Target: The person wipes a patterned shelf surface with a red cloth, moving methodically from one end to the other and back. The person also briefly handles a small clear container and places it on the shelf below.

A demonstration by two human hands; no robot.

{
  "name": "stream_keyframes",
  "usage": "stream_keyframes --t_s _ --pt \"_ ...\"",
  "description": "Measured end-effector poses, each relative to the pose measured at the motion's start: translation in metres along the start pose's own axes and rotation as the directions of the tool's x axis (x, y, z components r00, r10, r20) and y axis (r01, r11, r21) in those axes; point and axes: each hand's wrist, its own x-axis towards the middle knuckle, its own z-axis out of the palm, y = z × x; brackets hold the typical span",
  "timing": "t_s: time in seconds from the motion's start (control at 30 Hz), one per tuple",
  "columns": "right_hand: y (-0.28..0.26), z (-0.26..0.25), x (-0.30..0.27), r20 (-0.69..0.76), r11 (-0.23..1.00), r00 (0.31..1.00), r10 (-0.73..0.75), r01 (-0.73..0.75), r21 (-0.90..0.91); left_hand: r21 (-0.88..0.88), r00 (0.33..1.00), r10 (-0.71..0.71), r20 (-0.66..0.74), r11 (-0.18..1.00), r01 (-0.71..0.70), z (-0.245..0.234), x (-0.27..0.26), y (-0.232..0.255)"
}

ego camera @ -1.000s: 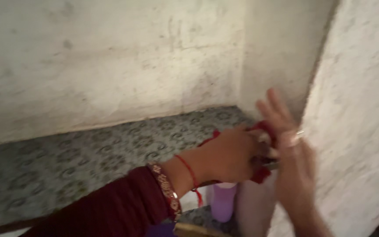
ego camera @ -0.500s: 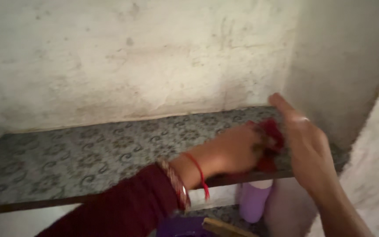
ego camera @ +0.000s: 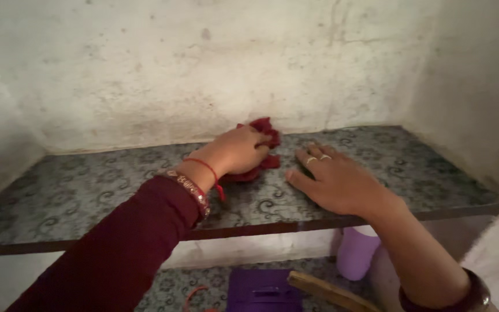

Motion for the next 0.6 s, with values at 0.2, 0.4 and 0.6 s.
stream_keyframes --t_s 0.2,0.4,0.6 --pt "-0.007 0.000 -0.001 0.010 0.998 0.998 0.060 -0.060 -0.007 0.120 0.992 -0.128 0.021 0.985 0.124 -0.009 -0.041 -0.040" --pt "-0.011 0.000 -0.004 -0.058 0.998 0.997 0.048 -0.046 0.038 0.220 0.997 -0.023 -0.076 0.975 0.039 -0.016 -0.083 -0.041" --pt "-0.013 0.002 -0.005 -0.111 0.998 0.993 0.050 -0.045 0.049 -0.011 0.990 0.072 -0.123 0.997 -0.074 -0.028 -0.113 -0.014"
